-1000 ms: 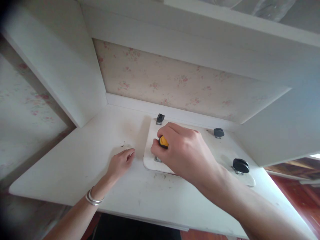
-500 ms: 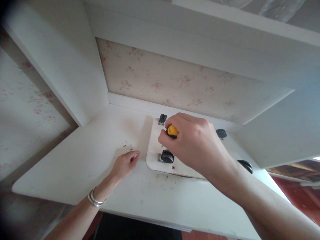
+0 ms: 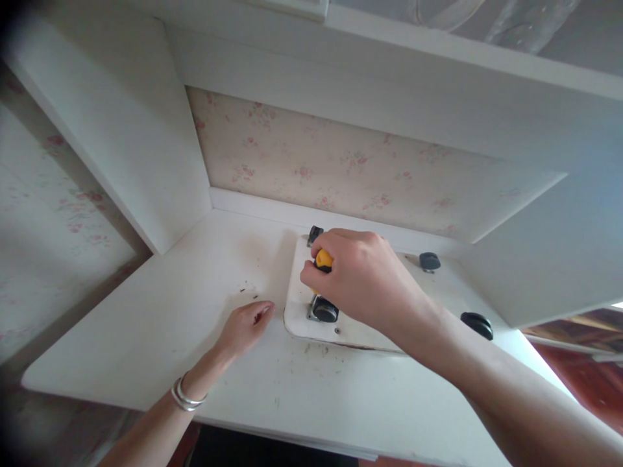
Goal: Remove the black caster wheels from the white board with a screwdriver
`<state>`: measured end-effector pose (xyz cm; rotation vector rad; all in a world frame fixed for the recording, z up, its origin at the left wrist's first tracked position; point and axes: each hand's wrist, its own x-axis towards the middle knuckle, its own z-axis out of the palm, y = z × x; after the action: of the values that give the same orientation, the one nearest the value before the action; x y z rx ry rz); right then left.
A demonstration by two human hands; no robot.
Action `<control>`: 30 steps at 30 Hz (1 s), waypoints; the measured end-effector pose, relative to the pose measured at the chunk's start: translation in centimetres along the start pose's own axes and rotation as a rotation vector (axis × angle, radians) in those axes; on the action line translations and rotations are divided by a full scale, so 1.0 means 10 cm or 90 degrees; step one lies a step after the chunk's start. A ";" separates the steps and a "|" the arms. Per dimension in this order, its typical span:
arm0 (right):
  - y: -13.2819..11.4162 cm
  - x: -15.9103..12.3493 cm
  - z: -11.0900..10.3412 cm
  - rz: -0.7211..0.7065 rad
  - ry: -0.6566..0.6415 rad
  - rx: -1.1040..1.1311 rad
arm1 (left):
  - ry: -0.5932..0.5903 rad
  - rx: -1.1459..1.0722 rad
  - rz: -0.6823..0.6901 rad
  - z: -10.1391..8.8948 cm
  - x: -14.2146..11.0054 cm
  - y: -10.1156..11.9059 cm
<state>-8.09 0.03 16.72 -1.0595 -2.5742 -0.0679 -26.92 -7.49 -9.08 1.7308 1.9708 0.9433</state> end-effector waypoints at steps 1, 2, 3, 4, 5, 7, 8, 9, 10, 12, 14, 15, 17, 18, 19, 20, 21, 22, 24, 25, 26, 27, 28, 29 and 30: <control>0.00 0.00 0.00 -0.005 -0.004 0.001 | -0.004 -0.002 0.000 0.00 0.00 0.00; 0.00 0.00 0.01 -0.007 -0.006 0.002 | -0.007 -0.004 0.000 0.00 0.00 0.00; 0.00 0.00 0.01 -0.008 -0.007 0.004 | -0.009 -0.006 0.000 0.00 0.00 0.00; 0.00 0.00 0.02 -0.007 -0.008 0.005 | -0.010 -0.008 -0.001 0.00 0.00 0.00; 0.01 0.00 0.02 -0.006 -0.009 0.007 | -0.012 -0.009 -0.001 0.00 0.01 0.00; 0.01 0.00 0.03 -0.008 -0.012 0.009 | -0.014 -0.011 -0.002 -0.01 0.01 0.01; 0.00 0.00 0.03 -0.011 -0.013 0.010 | -0.015 -0.012 -0.003 -0.01 0.01 0.01; 0.00 0.00 0.03 -0.014 -0.014 0.011 | -0.016 -0.012 -0.003 -0.01 0.01 0.01; -0.01 0.00 0.03 -0.016 -0.013 0.012 | -0.017 -0.012 -0.004 -0.01 0.01 0.01; -0.02 0.01 0.02 -0.017 -0.007 0.013 | -0.018 -0.012 -0.006 -0.02 0.01 0.01; -0.03 0.02 0.02 -0.018 -0.002 0.012 | -0.018 -0.011 -0.009 -0.02 0.01 0.00; -0.03 0.02 0.03 -0.018 -0.001 0.011 | -0.017 -0.011 -0.012 -0.02 0.01 -0.01; -0.02 0.03 0.03 -0.024 -0.005 0.008 | -0.015 -0.012 -0.016 -0.02 0.01 -0.01; -0.02 0.03 0.04 -0.026 -0.009 0.007 | -0.015 -0.014 -0.018 -0.02 0.01 -0.01; -0.02 0.03 0.04 -0.027 -0.010 0.005 | -0.015 -0.017 -0.019 -0.02 0.01 -0.01; -0.02 0.02 0.03 -0.027 -0.010 0.004 | -0.015 -0.021 -0.020 -0.03 0.01 0.00; -0.02 0.02 0.03 -0.028 -0.013 0.002 | -0.016 -0.025 -0.020 -0.03 0.01 0.00; -0.02 0.02 0.02 -0.027 -0.018 0.000 | -0.016 -0.030 -0.021 -0.03 0.01 0.01; -0.03 0.03 0.01 -0.018 -0.031 -0.004 | -0.017 -0.044 -0.024 -0.03 0.01 0.02; -0.04 0.04 0.00 -0.011 -0.036 -0.005 | -0.017 -0.052 -0.027 -0.04 0.01 0.03; -0.04 0.05 0.00 -0.003 -0.042 -0.006 | -0.017 -0.064 -0.031 -0.04 0.01 0.03; -0.03 0.07 0.01 0.004 -0.043 -0.007 | -0.019 -0.078 -0.037 -0.04 0.01 0.03; -0.02 0.08 0.02 0.009 -0.041 -0.012 | -0.021 -0.095 -0.043 -0.04 0.02 0.03; -0.01 0.10 0.04 0.011 -0.036 -0.021 | -0.023 -0.114 -0.053 -0.04 0.03 0.02; 0.02 0.11 0.06 0.010 -0.031 -0.036 | -0.024 -0.136 -0.064 -0.04 0.04 0.02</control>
<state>-8.89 1.01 16.50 -1.1140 -2.6214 -0.1122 -27.16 -7.17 -8.57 1.5084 1.8401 1.0364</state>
